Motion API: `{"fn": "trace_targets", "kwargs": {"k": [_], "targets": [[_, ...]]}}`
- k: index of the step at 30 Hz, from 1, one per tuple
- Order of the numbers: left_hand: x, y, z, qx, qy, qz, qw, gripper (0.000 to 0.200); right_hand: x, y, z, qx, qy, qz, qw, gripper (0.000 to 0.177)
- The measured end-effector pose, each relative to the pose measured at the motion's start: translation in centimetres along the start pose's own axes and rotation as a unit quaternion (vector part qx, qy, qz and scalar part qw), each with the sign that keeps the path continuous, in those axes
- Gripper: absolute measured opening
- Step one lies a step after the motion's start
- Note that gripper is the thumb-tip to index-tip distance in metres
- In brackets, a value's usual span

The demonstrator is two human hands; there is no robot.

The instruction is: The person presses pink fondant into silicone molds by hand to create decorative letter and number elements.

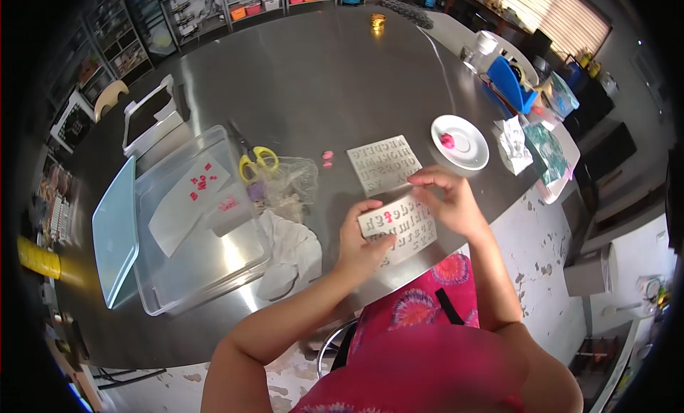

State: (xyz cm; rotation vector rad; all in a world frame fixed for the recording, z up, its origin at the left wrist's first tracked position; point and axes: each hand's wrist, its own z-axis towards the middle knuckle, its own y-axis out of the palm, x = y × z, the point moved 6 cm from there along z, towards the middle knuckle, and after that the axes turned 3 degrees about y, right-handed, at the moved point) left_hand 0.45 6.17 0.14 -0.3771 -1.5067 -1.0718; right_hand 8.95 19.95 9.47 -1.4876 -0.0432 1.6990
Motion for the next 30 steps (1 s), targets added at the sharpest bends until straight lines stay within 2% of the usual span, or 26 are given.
{"fn": "trace_targets", "kwargs": {"k": [1, 3, 4, 5, 7, 8, 10, 12, 14, 16, 17, 19, 21, 23, 25, 26, 28, 30], "targets": [[0.0, 0.0, -0.1, 0.006, -0.006, -0.047, 0.999, 0.06, 0.3, 0.2, -1.3, 0.007, 0.006, 0.002, 1.0, 0.021], [0.3, 0.1, 0.0, -0.004, -0.012, -0.056, 0.998, 0.059, 0.2, 0.0, -3.1, 0.103, -0.007, -0.073, 0.992, 0.029], [0.3, 0.1, 0.0, -0.002, -0.015, -0.062, 0.998, 0.059, 1.2, 0.4, -3.4, 0.098, 0.005, -0.031, 0.995, 0.037], [0.3, 0.1, -0.1, 0.0, -0.018, -0.067, 0.998, 0.059, 1.8, 0.6, -3.8, 0.103, 0.008, -0.028, 0.994, 0.037], [0.5, 0.1, -0.2, -0.009, 0.011, -0.047, 0.999, 0.056, 4.1, 1.8, -4.4, 0.069, 0.152, 0.218, 0.962, 0.039], [0.4, 0.0, -0.4, -0.012, -0.012, -0.056, 0.998, 0.052, 4.2, 1.6, -4.5, 0.071, 0.151, 0.221, 0.961, 0.039], [-0.1, -0.1, -0.5, -0.013, -0.036, -0.063, 0.997, 0.047, 4.6, 1.3, -4.7, 0.047, 0.175, 0.165, 0.97, 0.04], [0.0, -0.7, -0.3, 0.012, 0.045, -0.013, 0.999, 0.036, 4.5, 0.9, -4.8, 0.042, 0.171, 0.115, 0.978, 0.04], [0.0, -0.9, -0.3, 0.032, 0.064, -0.021, 0.997, 0.033, 4.1, 0.9, -4.6, 0.033, 0.167, 0.065, 0.983, 0.04], [0.1, -1.2, -0.4, 0.054, 0.082, -0.029, 0.995, 0.03, 3.6, 1.0, -4.5, 0.031, 0.168, -0.058, 0.984, 0.038], [0.5, -1.4, -0.6, 0.057, 0.11, 0.009, 0.992, 0.028, 3.6, 1.3, -4.4, 0.028, 0.167, -0.057, 0.984, 0.038], [0.7, -1.6, -0.7, 0.063, 0.14, 0.049, 0.987, 0.027, 1.4, 1.1, -3.9, 0.118, 0.003, -0.227, 0.967, 0.034], [1.2, -1.8, -0.7, 0.07, 0.199, 0.056, 0.976, 0.028, 1.3, 1.5, -3.2, 0.105, 0.022, -0.188, 0.976, 0.03], [0.8, -1.8, -0.7, 0.083, 0.189, 0.042, 0.978, 0.031, 1.1, 1.8, -2.7, 0.092, 0.041, -0.153, 0.983, 0.027], [0.4, -1.7, -0.6, 0.092, 0.179, 0.027, 0.979, 0.034, 1.2, 3.1, -2.2, 0.011, 0.073, -0.09, 0.993, 0.025], [0.1, -1.7, -0.5, 0.091, 0.174, 0.035, 0.98, 0.035, 1.2, 3.5, -2.1, 0.01, 0.073, -0.09, 0.993, 0.025], [0.2, -1.7, -0.5, 0.091, 0.168, 0.044, 0.981, 0.037, 0.5, 4.2, -2.0, 0.016, -0.017, -0.136, 0.99, 0.018], [0.5, -1.5, -0.6, 0.08, 0.15, 0.048, 0.984, 0.035, 0.7, 4.6, -2.1, 0.004, -0.021, -0.147, 0.989, 0.015]]}}
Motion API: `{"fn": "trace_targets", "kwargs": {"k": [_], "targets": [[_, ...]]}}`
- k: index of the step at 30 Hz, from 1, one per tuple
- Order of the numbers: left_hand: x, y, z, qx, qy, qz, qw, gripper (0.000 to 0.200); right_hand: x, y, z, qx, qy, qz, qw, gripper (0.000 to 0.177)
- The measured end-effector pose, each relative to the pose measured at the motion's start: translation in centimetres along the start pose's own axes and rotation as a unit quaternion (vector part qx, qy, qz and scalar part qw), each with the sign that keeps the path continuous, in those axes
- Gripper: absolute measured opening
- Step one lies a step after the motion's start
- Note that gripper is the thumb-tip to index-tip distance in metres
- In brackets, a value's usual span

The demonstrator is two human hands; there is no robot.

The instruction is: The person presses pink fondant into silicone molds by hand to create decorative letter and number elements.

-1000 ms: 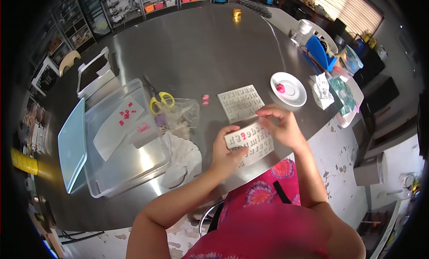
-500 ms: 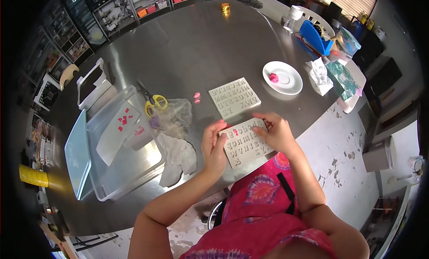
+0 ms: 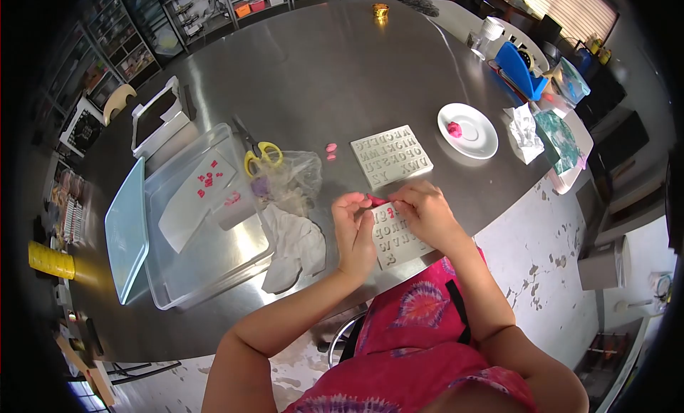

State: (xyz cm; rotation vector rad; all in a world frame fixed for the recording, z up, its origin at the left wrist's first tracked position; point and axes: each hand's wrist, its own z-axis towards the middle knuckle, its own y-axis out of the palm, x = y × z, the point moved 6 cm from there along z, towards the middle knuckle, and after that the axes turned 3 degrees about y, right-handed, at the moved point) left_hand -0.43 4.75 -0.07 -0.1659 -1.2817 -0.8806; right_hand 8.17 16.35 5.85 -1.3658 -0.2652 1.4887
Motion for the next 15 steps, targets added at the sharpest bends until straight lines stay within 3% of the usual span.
{"fn": "trace_targets", "kwargs": {"k": [5, 11, 13, 15], "targets": [[-0.2, 0.2, 0.1, 0.012, -0.02, -0.035, 0.999, 0.033, -0.5, -0.4, 0.7, -0.024, 0.03, 0.013, 0.999, 0.011], [-0.7, 0.0, 0.1, 0.011, -0.018, -0.023, 1.0, 0.035, -1.5, 1.6, 3.0, -0.077, 0.057, -0.076, 0.992, 0.02], [-0.8, -0.1, 0.1, 0.008, -0.016, -0.012, 1.0, 0.04, -0.7, 2.5, 3.5, -0.155, 0.18, -0.04, 0.971, 0.017], [-0.5, -0.1, 0.0, 0.014, -0.008, 0.037, 0.999, 0.044, -0.7, 3.0, 4.2, -0.169, 0.165, -0.05, 0.97, 0.016]]}}
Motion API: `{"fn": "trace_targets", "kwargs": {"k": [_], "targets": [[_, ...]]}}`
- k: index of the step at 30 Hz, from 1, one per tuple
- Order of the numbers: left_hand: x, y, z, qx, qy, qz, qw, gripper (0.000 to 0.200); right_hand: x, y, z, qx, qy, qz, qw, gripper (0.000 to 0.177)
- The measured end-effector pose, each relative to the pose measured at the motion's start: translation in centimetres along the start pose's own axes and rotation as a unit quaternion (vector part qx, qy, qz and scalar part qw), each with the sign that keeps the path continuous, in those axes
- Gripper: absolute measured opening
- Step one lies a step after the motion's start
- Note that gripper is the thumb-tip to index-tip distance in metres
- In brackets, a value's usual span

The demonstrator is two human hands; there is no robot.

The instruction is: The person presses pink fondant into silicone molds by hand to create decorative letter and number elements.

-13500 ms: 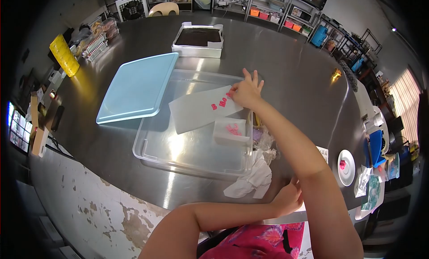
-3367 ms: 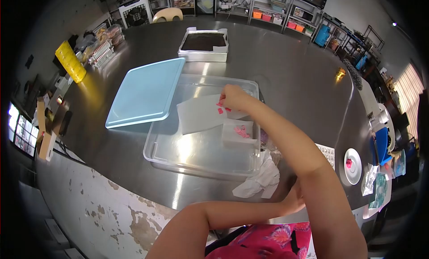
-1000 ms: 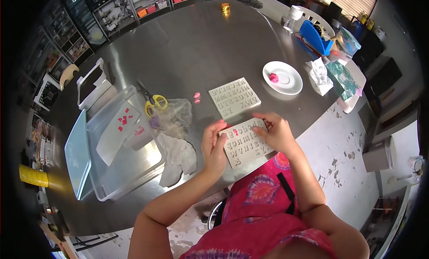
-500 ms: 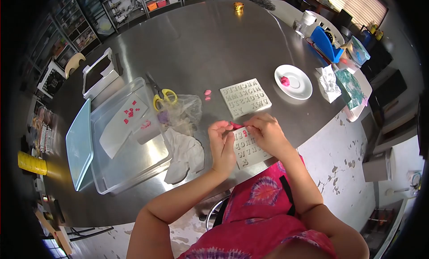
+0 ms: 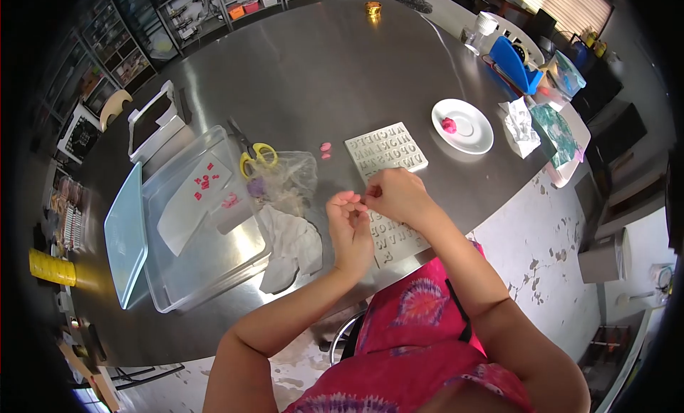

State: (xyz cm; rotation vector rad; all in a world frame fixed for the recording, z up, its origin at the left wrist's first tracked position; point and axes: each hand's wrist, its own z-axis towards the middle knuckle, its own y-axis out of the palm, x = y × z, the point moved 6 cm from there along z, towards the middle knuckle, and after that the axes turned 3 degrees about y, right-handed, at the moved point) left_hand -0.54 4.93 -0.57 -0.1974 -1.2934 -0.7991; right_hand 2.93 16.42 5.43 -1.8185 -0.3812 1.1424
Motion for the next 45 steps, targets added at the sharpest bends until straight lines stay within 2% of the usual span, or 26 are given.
{"fn": "trace_targets", "kwargs": {"k": [5, 7, 8, 10, 12, 14, 16, 17, 18, 19, 20, 22, 24, 25, 27, 28, 30, 32, 35, 37, 39, 41, 42, 43, 44, 45], "targets": [[0.1, -0.2, 0.0, 0.01, 0.007, 0.046, 0.999, 0.047, -0.3, -0.1, 1.1, -0.032, -0.057, -0.026, 0.998, 0.014], [0.3, -0.3, 0.1, 0.021, 0.018, 0.063, 0.998, 0.046, -1.0, 0.0, 1.3, -0.071, -0.137, -0.029, 0.988, 0.014], [0.3, -0.3, 0.1, 0.031, 0.018, 0.063, 0.997, 0.045, -1.1, 0.2, 1.6, -0.071, -0.136, -0.029, 0.988, 0.014], [0.2, -0.5, 0.0, 0.039, 0.018, 0.064, 0.997, 0.045, -2.1, 0.7, 2.0, -0.05, -0.191, -0.116, 0.973, 0.015], [0.0, -0.6, 0.0, 0.031, 0.015, 0.059, 0.998, 0.05, -2.5, 0.8, 2.4, -0.055, -0.194, -0.139, 0.97, 0.016], [0.2, -0.8, -0.1, 0.032, 0.021, 0.07, 0.997, 0.048, -2.5, 0.7, 2.4, -0.06, -0.197, -0.164, 0.965, 0.017], [0.5, -0.7, 0.1, 0.039, 0.029, 0.079, 0.996, 0.045, -1.7, -0.6, 2.5, -0.032, -0.141, -0.028, 0.989, 0.017], [1.0, -0.5, 0.2, 0.045, 0.046, 0.099, 0.993, 0.043, -1.5, -0.9, 2.1, -0.035, -0.144, -0.032, 0.988, 0.017], [1.3, -0.4, 0.2, 0.052, 0.062, 0.119, 0.99, 0.042, -1.0, -1.4, 1.6, -0.044, -0.125, 0.114, 0.985, 0.016], [1.1, -0.4, 0.3, 0.056, 0.061, 0.119, 0.989, 0.042, -0.7, -1.6, 0.9, -0.053, -0.101, 0.258, 0.959, 0.016], [0.6, -0.3, 0.4, 0.036, 0.046, 0.07, 0.996, 0.044, -0.8, -1.3, 0.1, -0.056, -0.102, 0.257, 0.959, 0.016], [0.0, 0.0, 0.4, 0.013, 0.029, 0.022, 0.999, 0.046, -0.5, -0.6, -2.0, -0.042, -0.077, 0.425, 0.901, 0.02], [-0.3, -0.1, 0.1, 0.024, 0.025, -0.011, 0.999, 0.032, 0.1, 0.0, -3.5, -0.027, -0.079, 0.448, 0.89, 0.019], [0.3, 0.0, 0.1, 0.023, 0.025, -0.012, 0.999, 0.032, 0.4, -0.2, -4.2, -0.003, -0.061, 0.481, 0.875, 0.018], [2.2, 0.4, 0.0, -0.008, 0.071, 0.115, 0.991, 0.02, 0.9, -0.2, -5.4, 0.022, -0.044, 0.512, 0.858, 0.017], [2.4, 0.6, 0.0, -0.009, 0.073, 0.115, 0.991, 0.02, 1.2, -0.2, -6.0, 0.049, -0.039, 0.503, 0.862, 0.017], [3.2, 1.1, -0.1, -0.017, 0.131, 0.114, 0.985, 0.018, 1.8, -0.1, -6.6, 0.079, -0.034, 0.492, 0.866, 0.016], [3.4, 1.2, -0.2, -0.034, 0.152, 0.14, 0.978, 0.018, 2.1, 0.0, -6.9, 0.15, -0.049, 0.408, 0.899, 0.016], [3.4, 1.4, -0.3, -0.053, 0.19, 0.163, 0.967, 0.019, 2.0, 0.4, -7.3, 0.195, -0.022, 0.355, 0.914, 0.017], [3.6, 1.5, -0.6, -0.057, 0.207, 0.159, 0.964, 0.018, 2.3, 0.8, -7.1, 0.185, -0.01, 0.388, 0.903, 0.019], [2.0, 1.2, -0.6, -0.035, 0.06, 0.018, 0.997, 0.018, 2.8, 1.1, -6.8, 0.172, 0.001, 0.419, 0.891, 0.021], [2.2, 1.4, -0.2, -0.052, 0.042, -0.015, 0.998, 0.024, 3.1, 1.0, -6.6, 0.138, -0.015, 0.522, 0.842, 0.021], [2.1, 1.7, 0.0, -0.07, 0.02, -0.045, 0.996, 0.029, 3.1, 0.9, -6.6, 0.138, -0.018, 0.519, 0.844, 0.021], [2.1, 1.6, 0.1, -0.069, 0.022, -0.049, 0.996, 0.029, 2.8, 0.9, -6.8, 0.108, -0.005, 0.565, 0.818, 0.024], [2.0, 1.8, 0.0, -0.091, 0.017, -0.074, 0.993, 0.037, 2.3, 1.1, -7.1, 0.077, 0.01, 0.61, 0.788, 0.029], [1.8, 1.9, -0.1, -0.114, 0.01, -0.098, 0.989, 0.046, 2.4, 1.1, -7.3, 0.076, 0.013, 0.609, 0.79, 0.029]]}}
